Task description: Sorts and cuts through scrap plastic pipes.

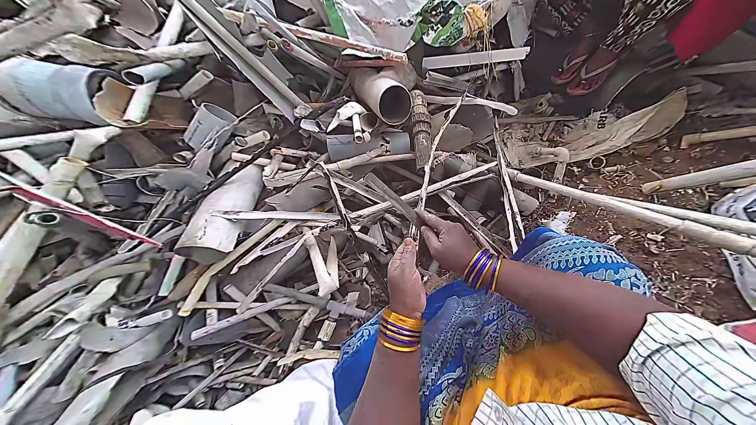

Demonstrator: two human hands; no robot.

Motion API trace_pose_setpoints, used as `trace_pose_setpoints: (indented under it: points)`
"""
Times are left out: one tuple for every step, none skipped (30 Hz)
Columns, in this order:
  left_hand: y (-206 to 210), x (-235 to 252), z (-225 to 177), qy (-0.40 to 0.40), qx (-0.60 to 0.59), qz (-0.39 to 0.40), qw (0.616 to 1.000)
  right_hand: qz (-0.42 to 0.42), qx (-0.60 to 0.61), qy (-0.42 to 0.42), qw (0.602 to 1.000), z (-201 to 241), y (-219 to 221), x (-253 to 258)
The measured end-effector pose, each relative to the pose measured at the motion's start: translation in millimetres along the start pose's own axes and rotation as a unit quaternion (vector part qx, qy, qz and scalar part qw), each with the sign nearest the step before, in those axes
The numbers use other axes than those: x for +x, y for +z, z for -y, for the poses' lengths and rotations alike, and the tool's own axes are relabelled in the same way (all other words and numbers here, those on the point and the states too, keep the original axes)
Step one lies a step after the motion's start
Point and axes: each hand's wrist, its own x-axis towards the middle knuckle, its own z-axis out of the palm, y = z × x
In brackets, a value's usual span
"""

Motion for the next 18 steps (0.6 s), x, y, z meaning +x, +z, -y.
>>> trace_pose_setpoints:
  points:
    - [1.7, 2.0, -0.8, -0.003, -0.013, -0.013, 1.000, 0.016, -0.007, -0.014, 1.000, 3.2, 2.0, -5.3]
    - [2.2, 3.4, -1.1, -0.003, -0.020, -0.026, 0.999, 0.026, -0.008, -0.024, 0.999, 5.3, 3.6, -8.6]
    - [1.7, 2.9, -0.8, -0.005, -0.026, -0.032, 0.999, 0.034, -0.003, -0.022, 0.999, 5.5, 3.6, -8.3]
    - [1.4, 1.4, 0.1, -0.008, -0.028, -0.034, 0.999, 0.033, 0.007, -0.006, 0.999, 4.3, 2.5, -4.8]
    - [2.6, 0.2, 0.6, -0.009, -0.033, -0.028, 0.999, 0.020, 0.023, 0.016, 0.999, 2.8, 0.1, 0.9]
    - [5.0, 0.1, 0.8, -0.009, -0.039, -0.024, 0.999, 0.004, 0.026, 0.024, 0.999, 2.1, -2.0, 5.4]
    - [7.1, 1.3, 0.9, -0.006, -0.043, -0.027, 0.999, 0.004, 0.016, 0.024, 1.000, 3.7, -2.5, 5.9]
    - [7.9, 2.8, 1.5, -0.007, -0.042, -0.039, 0.998, 0.019, 0.007, 0.023, 1.000, 7.1, -0.3, 0.8]
    - [7.6, 3.8, 2.1, -0.009, -0.041, -0.048, 0.998, 0.038, 0.003, 0.021, 0.999, 9.3, 3.5, -6.1]
    - [7.9, 4.2, 1.9, -0.008, -0.039, -0.055, 0.998, 0.054, 0.002, 0.021, 0.998, 10.0, 4.2, -9.2]
    - [7.7, 3.2, 1.6, -0.007, -0.037, -0.056, 0.998, 0.058, 0.001, 0.023, 0.998, 8.6, 3.1, -7.7]
    - [7.5, 1.7, 1.3, -0.008, -0.033, -0.054, 0.998, 0.050, 0.002, 0.030, 0.998, 6.1, 1.4, -2.9]
    - [6.6, -0.4, 1.5, -0.006, -0.031, -0.045, 0.998, 0.032, 0.007, 0.041, 0.999, 3.1, 0.2, 2.5]
    - [6.6, -1.5, 2.2, -0.003, -0.035, -0.036, 0.999, 0.015, 0.008, 0.047, 0.999, 2.0, -0.8, 5.4]
    - [7.6, -1.5, 2.3, 0.000, -0.035, -0.039, 0.999, 0.017, -0.002, 0.050, 0.999, 4.1, -0.5, 3.4]
    - [8.6, -0.6, 1.6, 0.000, -0.030, -0.050, 0.998, 0.039, -0.011, 0.048, 0.998, 8.5, 1.4, -3.3]
    - [8.9, 0.6, 1.3, 0.002, -0.031, -0.062, 0.998, 0.061, -0.012, 0.040, 0.997, 12.2, 3.8, -10.8]
    - [7.4, 0.0, 0.5, 0.006, -0.027, -0.062, 0.998, 0.068, -0.005, 0.034, 0.997, 13.1, 5.0, -14.8]
